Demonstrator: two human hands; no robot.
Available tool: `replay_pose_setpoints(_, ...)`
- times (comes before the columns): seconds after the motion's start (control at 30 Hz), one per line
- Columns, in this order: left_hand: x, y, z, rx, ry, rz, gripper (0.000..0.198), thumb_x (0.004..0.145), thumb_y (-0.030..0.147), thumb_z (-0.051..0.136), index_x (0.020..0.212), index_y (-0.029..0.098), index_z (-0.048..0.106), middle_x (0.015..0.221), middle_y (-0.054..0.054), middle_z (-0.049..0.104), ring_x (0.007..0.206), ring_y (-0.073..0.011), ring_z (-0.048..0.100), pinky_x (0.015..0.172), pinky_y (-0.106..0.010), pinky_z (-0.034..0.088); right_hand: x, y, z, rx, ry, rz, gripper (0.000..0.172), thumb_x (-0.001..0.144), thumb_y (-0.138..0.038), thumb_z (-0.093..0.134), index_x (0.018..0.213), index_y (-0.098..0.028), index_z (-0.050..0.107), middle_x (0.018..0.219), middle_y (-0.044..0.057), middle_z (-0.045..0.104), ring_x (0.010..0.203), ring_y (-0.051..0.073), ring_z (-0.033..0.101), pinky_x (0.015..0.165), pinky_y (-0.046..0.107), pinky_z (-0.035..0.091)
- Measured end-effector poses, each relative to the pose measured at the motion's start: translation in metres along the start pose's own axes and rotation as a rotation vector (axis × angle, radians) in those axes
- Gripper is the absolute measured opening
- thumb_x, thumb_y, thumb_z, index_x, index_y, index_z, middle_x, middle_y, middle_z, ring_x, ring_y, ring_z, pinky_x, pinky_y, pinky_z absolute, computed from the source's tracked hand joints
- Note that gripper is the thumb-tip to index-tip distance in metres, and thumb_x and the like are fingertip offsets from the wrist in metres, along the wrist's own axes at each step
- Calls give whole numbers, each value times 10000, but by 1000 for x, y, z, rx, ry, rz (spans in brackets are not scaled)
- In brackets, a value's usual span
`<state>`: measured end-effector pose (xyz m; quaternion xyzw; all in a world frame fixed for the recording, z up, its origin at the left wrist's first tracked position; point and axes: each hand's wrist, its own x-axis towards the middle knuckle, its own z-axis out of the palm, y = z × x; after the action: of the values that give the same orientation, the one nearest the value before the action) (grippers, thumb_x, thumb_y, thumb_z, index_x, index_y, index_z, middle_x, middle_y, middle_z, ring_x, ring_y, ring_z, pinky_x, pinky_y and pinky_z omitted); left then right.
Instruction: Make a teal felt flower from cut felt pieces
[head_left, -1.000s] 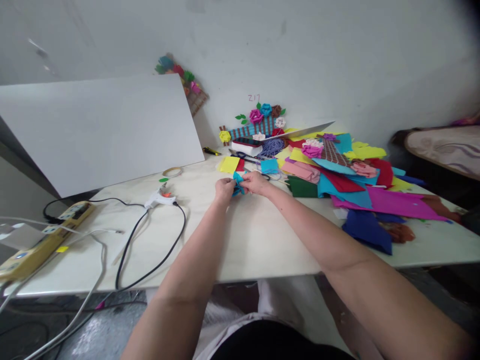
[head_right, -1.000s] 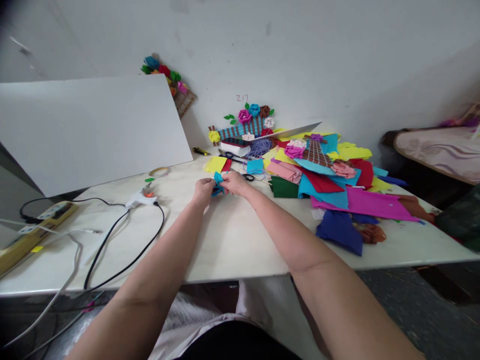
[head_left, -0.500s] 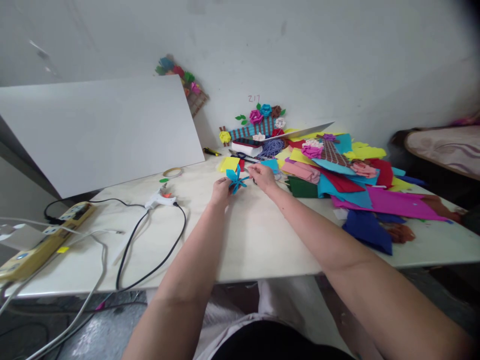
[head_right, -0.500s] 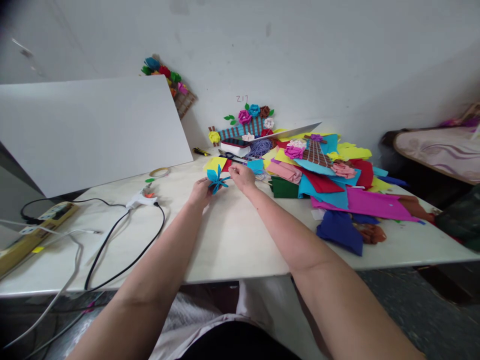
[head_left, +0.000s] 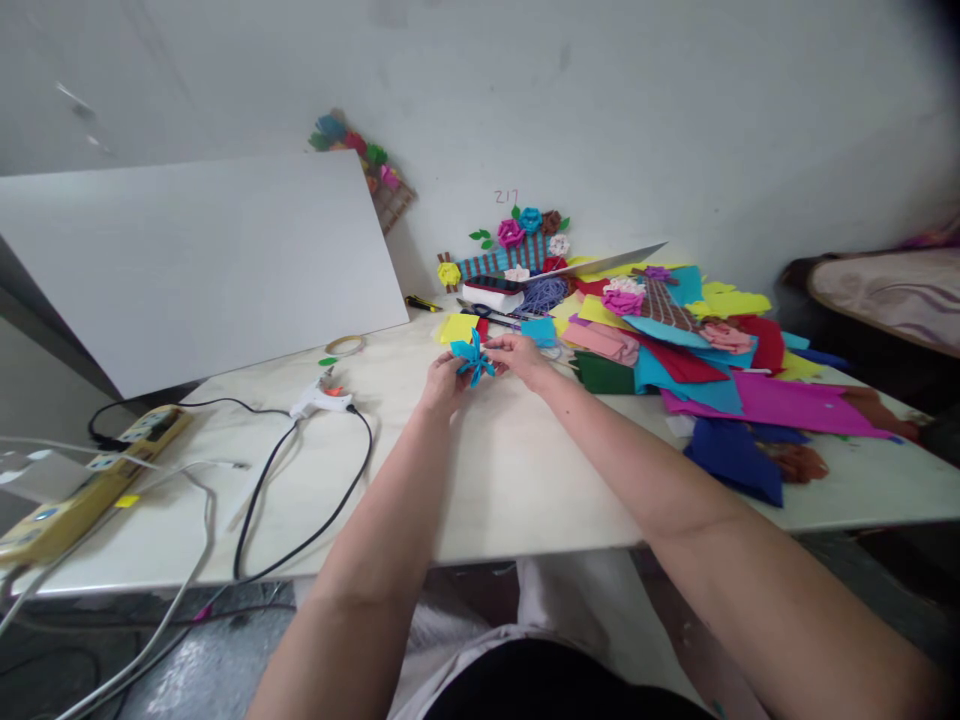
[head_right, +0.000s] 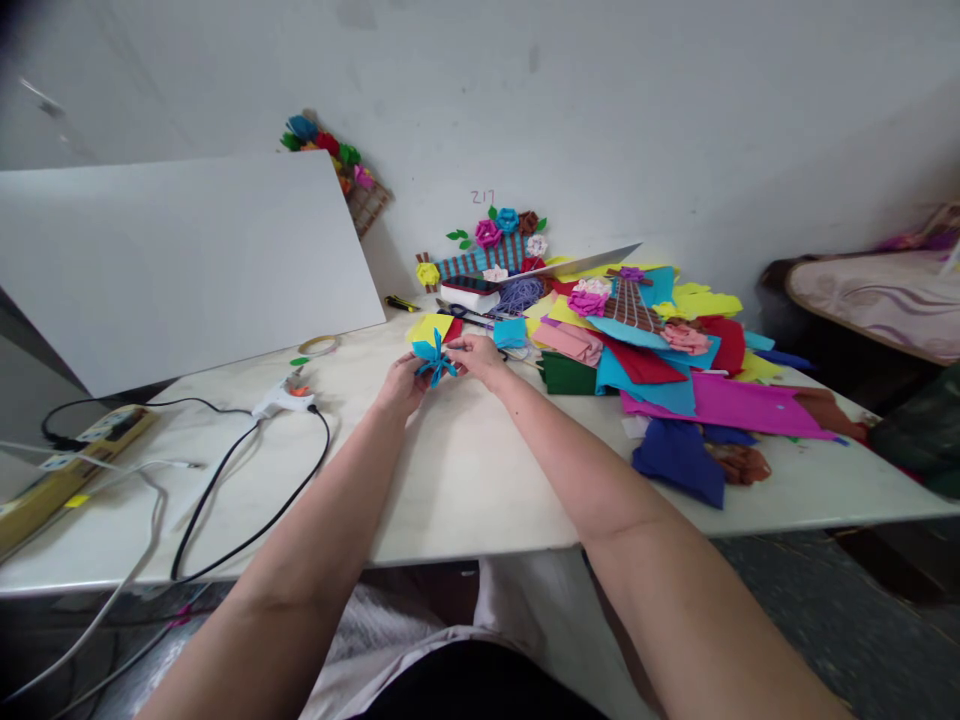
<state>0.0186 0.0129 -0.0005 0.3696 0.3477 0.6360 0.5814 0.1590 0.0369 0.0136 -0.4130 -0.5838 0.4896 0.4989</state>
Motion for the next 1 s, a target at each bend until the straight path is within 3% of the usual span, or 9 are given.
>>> replay_pose_setpoints(0.13,-1,4,-2,86,43,-18,297,665,289,644,937,190,576,712,-10,634,610,-141,612,583,-268,501,-1,-1,-2,5,6,-3,99,657,-91,665,745,-130,641,467,-55,549,439,70,503,430,184,453)
replay_pose_setpoints(0.23,-3,8,-3,159,65,27,436,706,440,636,1092,257,547,744,4,626,616,-140,612,577,-276,506,-2,-3,-2,-28,6,-26,91,659,-89,661,738,-132,647,442,-61,531,425,71,491,430,189,453)
replay_pose_setpoints(0.43,-6,11,1,263,40,101,547,673,629,611,1046,232,563,813,-12,622,657,-144,626,629,-292,519,-1,-3,-3,-82,54,-50,75,677,-95,646,743,-130,641,429,-67,513,409,73,483,424,197,446)
replay_pose_setpoints(0.53,-7,11,1,304,16,132,553,616,617,669,978,215,550,814,-9,630,669,-141,633,640,-279,511,0,-2,-3,-76,78,-56,73,683,-100,640,752,-126,632,434,-65,514,405,74,480,417,201,446)
replay_pose_setpoints(0.73,-3,2,-3,411,-74,156,494,487,433,816,836,167,589,742,-15,643,646,-125,601,629,-266,492,-1,-3,-4,-93,69,-82,97,672,-106,634,766,-126,632,455,-60,524,420,74,488,419,197,451)
replay_pose_setpoints(1.0,5,-7,-7,456,-87,156,471,488,422,812,812,139,619,698,-24,645,628,-144,614,619,-284,505,-5,-6,-2,-155,72,-75,119,670,-94,609,780,-134,631,488,-59,537,420,73,485,430,200,438)
